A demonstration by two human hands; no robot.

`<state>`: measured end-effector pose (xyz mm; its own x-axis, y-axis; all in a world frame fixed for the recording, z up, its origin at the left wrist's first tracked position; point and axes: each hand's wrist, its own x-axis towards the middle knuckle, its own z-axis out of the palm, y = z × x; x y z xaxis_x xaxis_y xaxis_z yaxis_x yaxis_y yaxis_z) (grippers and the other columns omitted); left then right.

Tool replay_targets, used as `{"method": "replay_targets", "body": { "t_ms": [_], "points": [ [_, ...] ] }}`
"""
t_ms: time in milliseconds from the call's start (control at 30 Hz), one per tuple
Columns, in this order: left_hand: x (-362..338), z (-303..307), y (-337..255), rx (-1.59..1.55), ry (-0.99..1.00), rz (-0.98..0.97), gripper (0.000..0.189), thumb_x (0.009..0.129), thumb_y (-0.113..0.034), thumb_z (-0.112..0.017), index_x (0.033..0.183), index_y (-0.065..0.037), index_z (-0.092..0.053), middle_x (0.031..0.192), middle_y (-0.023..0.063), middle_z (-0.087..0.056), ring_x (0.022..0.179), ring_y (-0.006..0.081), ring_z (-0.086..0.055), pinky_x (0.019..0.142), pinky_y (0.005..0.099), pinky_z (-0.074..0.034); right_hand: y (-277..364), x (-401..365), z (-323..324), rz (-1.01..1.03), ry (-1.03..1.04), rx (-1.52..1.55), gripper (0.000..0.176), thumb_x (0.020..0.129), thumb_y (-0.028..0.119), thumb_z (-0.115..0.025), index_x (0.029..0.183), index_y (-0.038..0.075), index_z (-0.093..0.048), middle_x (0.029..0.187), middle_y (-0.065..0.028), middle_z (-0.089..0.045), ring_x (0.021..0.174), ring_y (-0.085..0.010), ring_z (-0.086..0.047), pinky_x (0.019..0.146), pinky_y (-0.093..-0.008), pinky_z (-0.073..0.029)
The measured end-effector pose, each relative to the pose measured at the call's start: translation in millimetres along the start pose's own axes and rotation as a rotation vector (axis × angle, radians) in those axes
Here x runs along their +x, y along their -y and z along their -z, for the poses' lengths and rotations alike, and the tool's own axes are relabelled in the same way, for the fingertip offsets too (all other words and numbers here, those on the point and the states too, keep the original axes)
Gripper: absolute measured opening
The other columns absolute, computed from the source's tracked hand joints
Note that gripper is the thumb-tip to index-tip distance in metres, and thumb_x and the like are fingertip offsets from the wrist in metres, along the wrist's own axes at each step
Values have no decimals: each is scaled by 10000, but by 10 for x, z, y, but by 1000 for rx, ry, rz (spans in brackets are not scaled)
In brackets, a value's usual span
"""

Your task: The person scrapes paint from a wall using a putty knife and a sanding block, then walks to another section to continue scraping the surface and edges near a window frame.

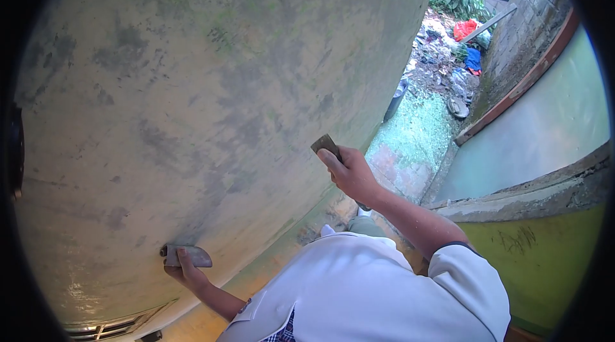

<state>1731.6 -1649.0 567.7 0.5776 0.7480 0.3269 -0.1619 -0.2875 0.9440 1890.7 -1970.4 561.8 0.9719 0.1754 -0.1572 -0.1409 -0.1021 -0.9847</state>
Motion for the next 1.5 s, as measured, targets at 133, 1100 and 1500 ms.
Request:
{"method": "replay_targets", "body": {
  "t_ms": [133,1100,1500],
  "points": [
    [-30,8,37,2,-78,-6,323,732,-240,-725,802,15,-540,762,34,-559,683,117,-510,630,264,-428,61,98,-86,-6,-14,-89,419,926,364,-516,675,31,-473,544,34,-411,504,-44,-399,447,-241,-341],
    [-17,-26,33,-7,-99,0,293,740,-217,-724,759,2,-531,722,20,-545,660,109,-491,624,251,-417,77,26,-1,49,-22,-67,392,938,307,-503,646,53,-443,486,34,-406,372,-50,-373,343,-234,-294],
    [-12,-6,12,-18,-27,0,291,736,-211,-729,744,1,-528,719,10,-540,658,101,-479,619,248,-409,152,28,24,-1,68,-60,411,919,362,-526,689,23,-487,547,24,-406,514,-53,-386,455,-257,-331]
  ]
}}
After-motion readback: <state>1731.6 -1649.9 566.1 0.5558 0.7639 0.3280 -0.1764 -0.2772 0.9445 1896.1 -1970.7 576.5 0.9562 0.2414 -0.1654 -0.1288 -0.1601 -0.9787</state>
